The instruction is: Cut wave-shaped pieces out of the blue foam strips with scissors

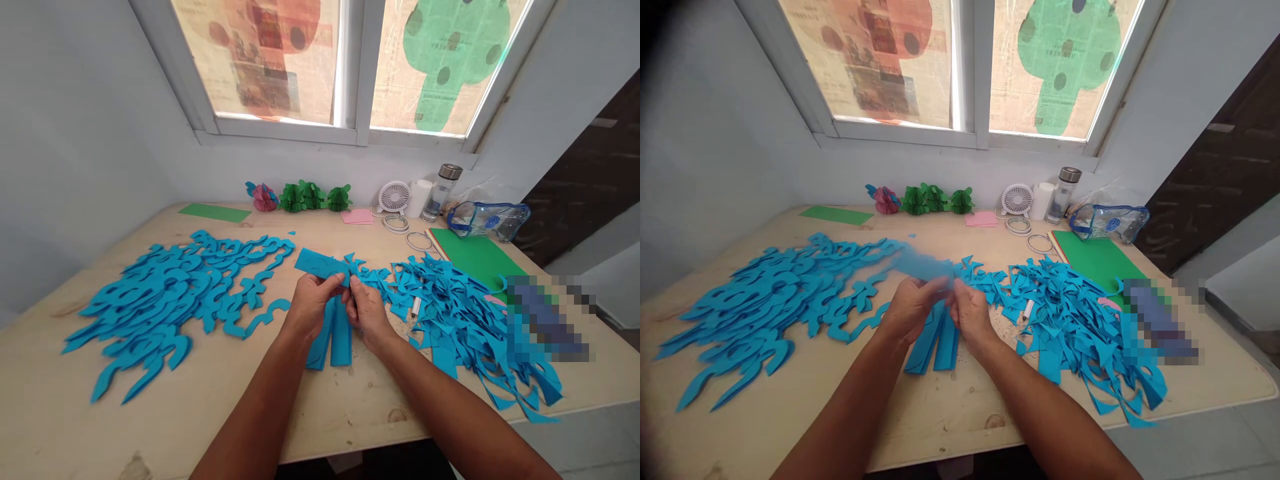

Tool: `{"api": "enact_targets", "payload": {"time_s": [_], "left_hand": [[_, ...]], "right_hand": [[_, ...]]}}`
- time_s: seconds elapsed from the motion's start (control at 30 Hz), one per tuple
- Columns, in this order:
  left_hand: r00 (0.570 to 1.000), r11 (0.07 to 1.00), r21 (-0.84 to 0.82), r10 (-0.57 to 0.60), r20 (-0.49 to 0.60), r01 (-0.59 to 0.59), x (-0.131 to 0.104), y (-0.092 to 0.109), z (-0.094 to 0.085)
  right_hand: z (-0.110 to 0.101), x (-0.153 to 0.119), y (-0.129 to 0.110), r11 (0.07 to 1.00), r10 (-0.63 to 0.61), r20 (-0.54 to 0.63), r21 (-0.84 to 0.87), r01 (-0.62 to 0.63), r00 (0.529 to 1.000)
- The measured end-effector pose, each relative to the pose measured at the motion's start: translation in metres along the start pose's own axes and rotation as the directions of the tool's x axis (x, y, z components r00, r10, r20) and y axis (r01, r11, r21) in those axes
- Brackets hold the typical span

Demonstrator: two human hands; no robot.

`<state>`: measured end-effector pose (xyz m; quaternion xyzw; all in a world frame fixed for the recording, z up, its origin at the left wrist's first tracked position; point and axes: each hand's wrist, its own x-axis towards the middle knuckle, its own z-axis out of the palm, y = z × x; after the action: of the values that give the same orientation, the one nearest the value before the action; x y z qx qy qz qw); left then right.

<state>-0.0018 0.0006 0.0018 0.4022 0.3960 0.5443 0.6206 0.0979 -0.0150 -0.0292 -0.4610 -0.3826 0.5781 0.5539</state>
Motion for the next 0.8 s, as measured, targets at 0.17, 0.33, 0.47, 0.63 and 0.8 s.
{"api": "enact_targets", "payload": {"time_s": [0.17,0.33,0.47,0.63,0.8], "left_hand": [[1.000,1.000,0.017,0.017,-0.002,-0.017,0.000,0.000,0.000],[1.000,0.995,0.101,0.007,-0.001,-0.007,0.002,0.000,-0.004],[1.000,0.993,0.120,-0.005,0.015,0.003,0.003,0.001,-0.007],[1.000,0.991,0.135,-0.014,-0.021,0.017,0.003,0.001,-0.008],[0.997,0.989,0.151,0.002,-0.073,0.009,0.006,-0.002,-0.011]], "right_hand": [[0.000,0.000,0.000,1.000,0.018,-0.010,0.015,-0.018,1.000],[-0.001,0.001,-0.001,1.000,0.027,-0.012,0.015,-0.026,1.000],[-0.002,0.002,-0.001,1.000,0.024,-0.007,-0.005,-0.024,1.000],[-0.002,0.002,0.000,1.000,0.019,-0.004,-0.017,-0.019,1.000],[-0.003,0.002,0.000,0.999,0.028,0.006,-0.035,-0.028,1.000]]}}
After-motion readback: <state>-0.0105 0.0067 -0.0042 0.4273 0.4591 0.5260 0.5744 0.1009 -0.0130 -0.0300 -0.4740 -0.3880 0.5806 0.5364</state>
